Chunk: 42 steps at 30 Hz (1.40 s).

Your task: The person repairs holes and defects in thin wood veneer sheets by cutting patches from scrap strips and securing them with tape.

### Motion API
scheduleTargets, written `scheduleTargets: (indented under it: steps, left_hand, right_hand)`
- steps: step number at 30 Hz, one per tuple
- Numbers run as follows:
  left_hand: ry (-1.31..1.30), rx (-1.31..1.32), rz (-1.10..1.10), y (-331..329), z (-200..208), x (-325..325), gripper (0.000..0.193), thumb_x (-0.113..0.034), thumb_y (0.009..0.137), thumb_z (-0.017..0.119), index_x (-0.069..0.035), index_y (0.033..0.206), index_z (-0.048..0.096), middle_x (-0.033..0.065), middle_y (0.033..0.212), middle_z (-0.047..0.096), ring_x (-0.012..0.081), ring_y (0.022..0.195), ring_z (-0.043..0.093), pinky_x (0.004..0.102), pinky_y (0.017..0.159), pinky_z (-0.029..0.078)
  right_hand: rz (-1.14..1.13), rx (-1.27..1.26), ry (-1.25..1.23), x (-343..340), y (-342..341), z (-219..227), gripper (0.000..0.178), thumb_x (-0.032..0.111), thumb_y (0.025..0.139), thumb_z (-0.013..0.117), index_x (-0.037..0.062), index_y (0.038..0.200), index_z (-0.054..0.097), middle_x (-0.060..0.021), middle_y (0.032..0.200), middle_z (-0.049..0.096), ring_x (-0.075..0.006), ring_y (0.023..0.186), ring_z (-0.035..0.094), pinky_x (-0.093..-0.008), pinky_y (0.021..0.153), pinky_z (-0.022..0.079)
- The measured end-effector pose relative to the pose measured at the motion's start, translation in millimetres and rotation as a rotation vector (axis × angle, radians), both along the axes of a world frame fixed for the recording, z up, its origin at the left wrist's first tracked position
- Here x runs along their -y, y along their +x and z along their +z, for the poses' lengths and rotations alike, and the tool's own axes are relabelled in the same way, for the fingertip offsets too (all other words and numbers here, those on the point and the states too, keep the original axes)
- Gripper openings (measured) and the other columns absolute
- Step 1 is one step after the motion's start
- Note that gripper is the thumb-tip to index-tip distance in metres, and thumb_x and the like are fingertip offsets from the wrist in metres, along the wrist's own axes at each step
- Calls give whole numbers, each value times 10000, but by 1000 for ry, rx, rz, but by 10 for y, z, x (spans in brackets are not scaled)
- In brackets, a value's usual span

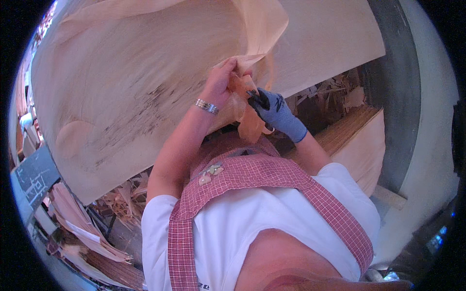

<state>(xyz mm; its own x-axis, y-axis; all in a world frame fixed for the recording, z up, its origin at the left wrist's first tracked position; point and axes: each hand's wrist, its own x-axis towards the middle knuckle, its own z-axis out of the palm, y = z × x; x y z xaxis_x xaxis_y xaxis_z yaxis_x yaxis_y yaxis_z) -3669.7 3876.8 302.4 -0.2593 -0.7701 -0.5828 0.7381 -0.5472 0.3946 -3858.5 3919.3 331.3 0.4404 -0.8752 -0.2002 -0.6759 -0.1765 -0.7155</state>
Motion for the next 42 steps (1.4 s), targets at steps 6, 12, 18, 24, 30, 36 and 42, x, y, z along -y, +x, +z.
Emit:
scheduleTargets:
  steps: [6,12,18,24,30,36,42]
  left_hand:
    - [-157,197,166,-86,-123,708,264,-274,991,484,-20,980,555,73,782,575,138,593,520,312,607,494]
    - [-409,503,-321,-224,442,633,330,-293,909,627,-3,1057,572,71,932,629,147,788,594,310,715,503]
    - [-806,687,-159,-394,1065,252,337,-188,817,757,1,1058,616,46,1017,656,110,914,606,287,775,503]
    - [-441,693,210,180,977,227,261,-134,820,747,15,996,624,28,898,659,86,791,603,228,690,489]
    - [-241,1109,-493,1132,803,-143,262,-196,857,707,4,1006,627,5,858,636,74,764,578,232,670,480]
    - [-168,803,-138,2062,498,-645,301,-231,876,681,-29,1084,598,21,856,671,101,731,602,243,666,488]
    - [-69,637,264,2171,261,-718,357,-282,907,641,-18,1139,579,83,985,674,167,846,626,312,761,524]
  right_hand:
    - [-162,166,536,244,-782,887,474,159,818,747,-48,1207,572,-31,1129,630,-94,1029,527,-270,937,432]
    - [-374,275,-241,1128,-1098,1322,358,282,825,730,1,1039,670,-53,807,674,-94,728,573,-271,700,487]
    - [6,585,-205,1548,-179,1442,483,318,825,735,5,1170,604,-79,960,685,-148,858,624,-315,832,499]
    - [162,468,-29,1306,-7,612,671,210,804,753,5,1364,444,-74,1228,599,-120,1029,565,-291,914,462]
    - [167,305,144,1835,-395,205,344,217,883,655,70,1193,627,-36,987,698,-97,805,596,-284,754,508]
    - [-137,-1001,-616,2960,-1856,31,388,364,873,588,58,1106,634,-204,1064,645,-356,1010,613,-455,824,492]
    - [608,-235,-457,1473,-219,-310,525,358,782,711,95,1216,578,-119,1189,586,-316,1102,542,-411,947,428]
